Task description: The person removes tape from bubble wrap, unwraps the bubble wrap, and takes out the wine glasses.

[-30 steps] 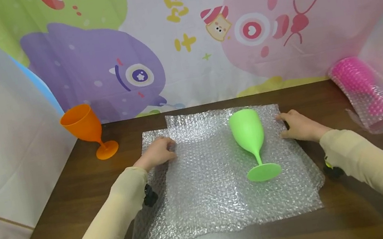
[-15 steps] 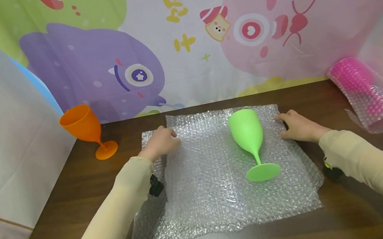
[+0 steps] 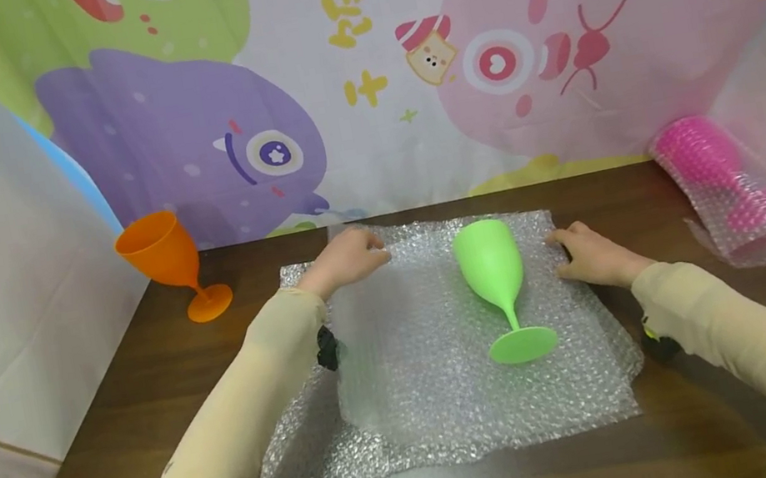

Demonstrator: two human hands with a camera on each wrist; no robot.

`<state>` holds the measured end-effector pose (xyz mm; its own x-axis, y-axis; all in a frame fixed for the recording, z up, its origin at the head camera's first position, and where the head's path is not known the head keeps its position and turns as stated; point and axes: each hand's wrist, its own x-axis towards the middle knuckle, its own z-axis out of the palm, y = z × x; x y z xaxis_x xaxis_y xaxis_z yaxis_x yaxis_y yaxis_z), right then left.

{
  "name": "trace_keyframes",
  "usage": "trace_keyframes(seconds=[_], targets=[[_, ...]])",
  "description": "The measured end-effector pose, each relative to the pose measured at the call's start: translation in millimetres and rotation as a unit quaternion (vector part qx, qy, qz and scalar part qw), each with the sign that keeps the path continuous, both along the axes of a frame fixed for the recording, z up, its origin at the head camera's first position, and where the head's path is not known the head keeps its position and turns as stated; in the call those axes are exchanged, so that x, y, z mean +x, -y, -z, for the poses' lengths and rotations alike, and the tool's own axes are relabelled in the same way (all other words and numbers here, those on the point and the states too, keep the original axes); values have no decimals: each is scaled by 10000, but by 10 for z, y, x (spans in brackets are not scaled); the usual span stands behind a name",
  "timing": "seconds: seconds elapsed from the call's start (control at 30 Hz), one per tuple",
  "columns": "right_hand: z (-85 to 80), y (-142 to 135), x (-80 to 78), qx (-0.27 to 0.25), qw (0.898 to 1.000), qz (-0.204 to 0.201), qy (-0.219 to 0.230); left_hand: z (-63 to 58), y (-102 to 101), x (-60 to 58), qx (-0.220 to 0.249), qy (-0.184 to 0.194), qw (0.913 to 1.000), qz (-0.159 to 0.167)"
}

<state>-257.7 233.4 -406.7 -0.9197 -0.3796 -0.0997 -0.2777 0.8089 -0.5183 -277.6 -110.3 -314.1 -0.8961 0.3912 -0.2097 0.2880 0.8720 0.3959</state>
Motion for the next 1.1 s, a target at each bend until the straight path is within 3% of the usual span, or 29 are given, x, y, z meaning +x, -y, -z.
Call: trace_keyframes(seconds=[0.13, 0.27, 0.43, 0.57, 0.87, 1.1], targets=[[-16, -29, -2, 12, 10000, 14, 31, -202, -39, -34, 6, 285, 9996, 28], [-33, -38, -8, 30, 9999, 67, 69, -417, -56, -61, -34, 166, 9999, -21], [-25, -33, -4, 33, 10000, 43, 60, -519, -117, -81, 23, 0, 10000, -53], [-14, -20, 11, -7, 10000, 14, 20, -428, -218, -77, 204, 15, 9998, 11], [-3, -6, 10, -77, 9999, 63, 113, -44, -520, -29, 372, 169, 9992, 30], [-6, -21, 6, 15, 10000, 20, 80, 181, -695, -2, 1291, 606, 9892, -350]])
